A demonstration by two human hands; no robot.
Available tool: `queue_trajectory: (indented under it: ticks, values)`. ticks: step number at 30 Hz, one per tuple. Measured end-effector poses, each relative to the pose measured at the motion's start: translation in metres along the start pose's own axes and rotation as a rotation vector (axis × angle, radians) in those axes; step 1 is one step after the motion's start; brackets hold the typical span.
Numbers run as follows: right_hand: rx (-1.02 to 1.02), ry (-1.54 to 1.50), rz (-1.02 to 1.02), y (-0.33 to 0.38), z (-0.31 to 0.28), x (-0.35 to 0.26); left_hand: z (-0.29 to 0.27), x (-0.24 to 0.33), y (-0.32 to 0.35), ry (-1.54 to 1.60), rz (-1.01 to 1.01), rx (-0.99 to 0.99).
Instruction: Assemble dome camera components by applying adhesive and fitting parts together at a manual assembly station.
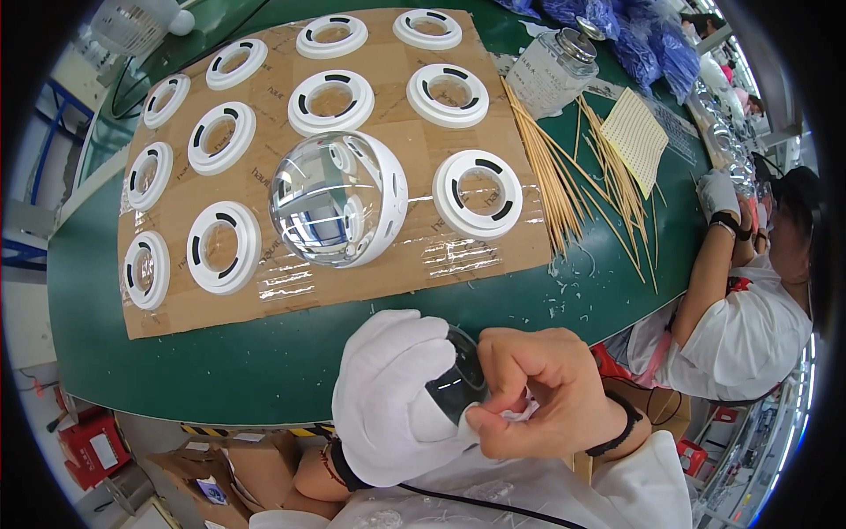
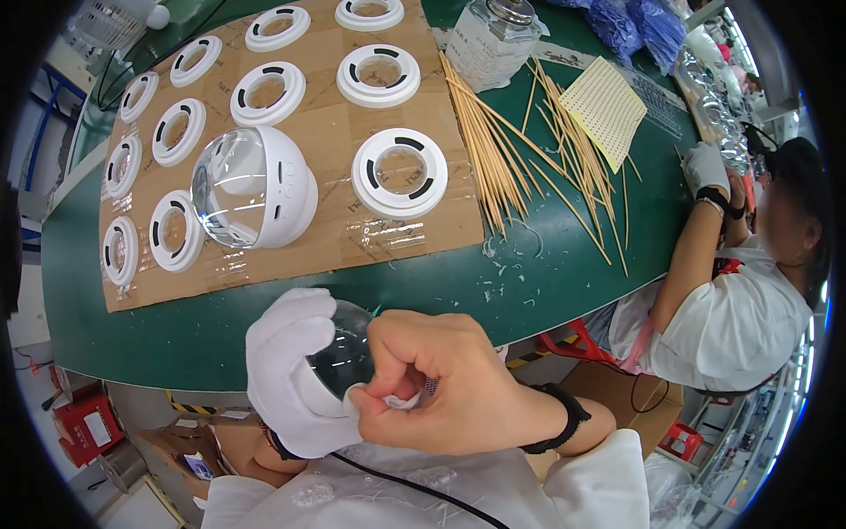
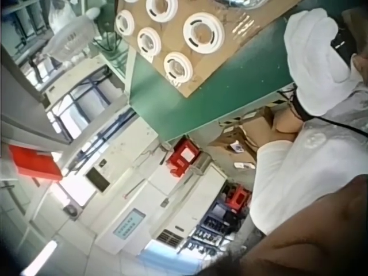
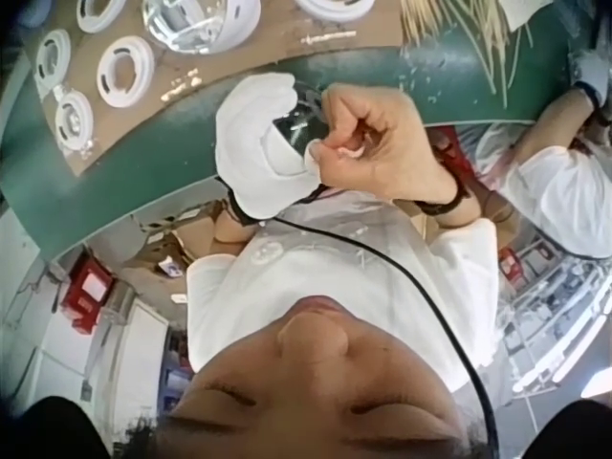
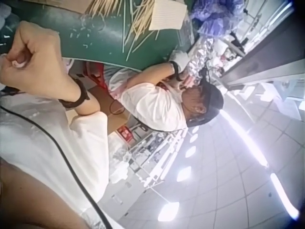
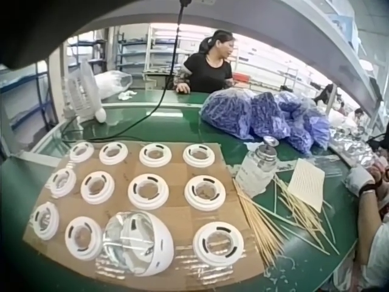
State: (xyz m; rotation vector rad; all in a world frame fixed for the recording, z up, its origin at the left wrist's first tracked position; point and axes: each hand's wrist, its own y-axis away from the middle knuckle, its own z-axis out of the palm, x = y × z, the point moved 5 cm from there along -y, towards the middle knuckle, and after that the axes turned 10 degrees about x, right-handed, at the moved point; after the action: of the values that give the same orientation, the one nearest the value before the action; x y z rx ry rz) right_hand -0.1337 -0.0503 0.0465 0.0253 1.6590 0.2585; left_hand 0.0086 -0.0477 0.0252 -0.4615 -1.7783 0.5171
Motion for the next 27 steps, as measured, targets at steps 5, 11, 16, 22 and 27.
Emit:
queue_trajectory:
  ticks: [5,11,16,22,27]
  values:
    - [0.036,-0.006,-0.028,0.001,0.0,-0.002,0.003,0.001,-0.001,0.002,0.006,-0.017]
    - [0.026,-0.052,0.009,0.001,-0.001,0.004,0.001,0.003,0.001,-0.035,0.022,-0.003]
    - [0.038,0.051,-0.089,0.002,0.004,-0.007,0.002,-0.001,0.003,-0.035,0.052,-0.02]
    - [0.042,0.01,-0.047,0.003,0.0,0.003,0.003,0.001,0.0,-0.005,-0.003,-0.021]
    - [-0.008,0.1,-0.13,0.003,0.002,-0.005,0.0,0.002,0.0,-0.016,0.013,-0.036]
